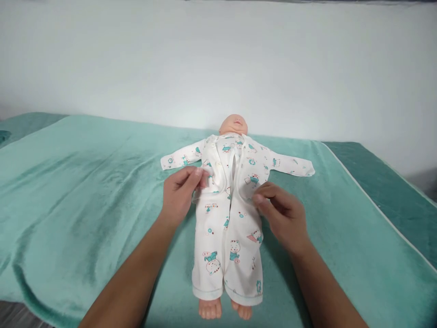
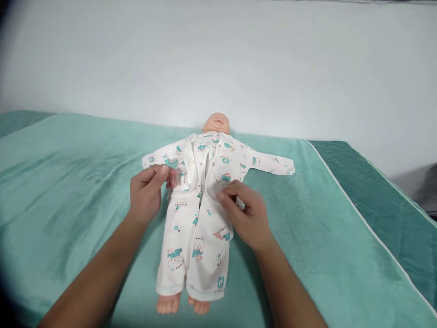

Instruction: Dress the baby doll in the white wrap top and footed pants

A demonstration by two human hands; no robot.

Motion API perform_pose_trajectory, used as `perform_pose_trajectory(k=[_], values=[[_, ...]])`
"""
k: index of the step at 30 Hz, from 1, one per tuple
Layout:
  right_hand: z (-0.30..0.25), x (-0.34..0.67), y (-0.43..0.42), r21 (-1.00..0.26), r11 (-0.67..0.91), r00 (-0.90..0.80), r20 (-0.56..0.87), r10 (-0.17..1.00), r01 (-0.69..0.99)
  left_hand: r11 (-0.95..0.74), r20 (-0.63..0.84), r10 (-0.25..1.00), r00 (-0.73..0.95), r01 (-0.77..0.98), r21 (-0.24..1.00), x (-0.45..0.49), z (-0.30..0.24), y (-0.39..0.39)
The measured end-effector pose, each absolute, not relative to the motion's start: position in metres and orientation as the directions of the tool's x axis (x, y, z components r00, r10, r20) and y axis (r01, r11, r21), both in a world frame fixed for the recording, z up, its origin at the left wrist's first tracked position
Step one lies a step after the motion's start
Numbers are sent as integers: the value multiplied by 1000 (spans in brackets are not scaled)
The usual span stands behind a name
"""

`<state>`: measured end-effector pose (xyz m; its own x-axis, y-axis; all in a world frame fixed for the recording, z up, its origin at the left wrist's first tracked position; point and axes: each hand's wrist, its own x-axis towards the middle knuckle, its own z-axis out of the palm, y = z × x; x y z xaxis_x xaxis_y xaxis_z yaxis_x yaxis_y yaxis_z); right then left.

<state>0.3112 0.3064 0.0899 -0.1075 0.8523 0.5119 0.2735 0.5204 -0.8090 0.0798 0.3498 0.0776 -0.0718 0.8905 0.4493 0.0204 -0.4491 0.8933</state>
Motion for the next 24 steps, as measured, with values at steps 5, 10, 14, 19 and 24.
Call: perform_pose_trajectory(k=[5,10,14,19,24], values=[[83,313,313,-924,330,114,356,928,193,-333,338,939,-67,74,940,76,77,353],[80,313,314,-886,362,-12,375,927,289,-277,249,931,268,69,959,70,82,346],[83,311,318,-856,407,52,445,894,319,-224,202,895,398,8,975,67,81,348],[113,294,349,-753,465,169,592,788,466,-238,284,943,176,-245,940,65,72,360],[148,256,405,-636,368,-24,482,876,678,-310,289,909,301,24,950,60,77,362]])
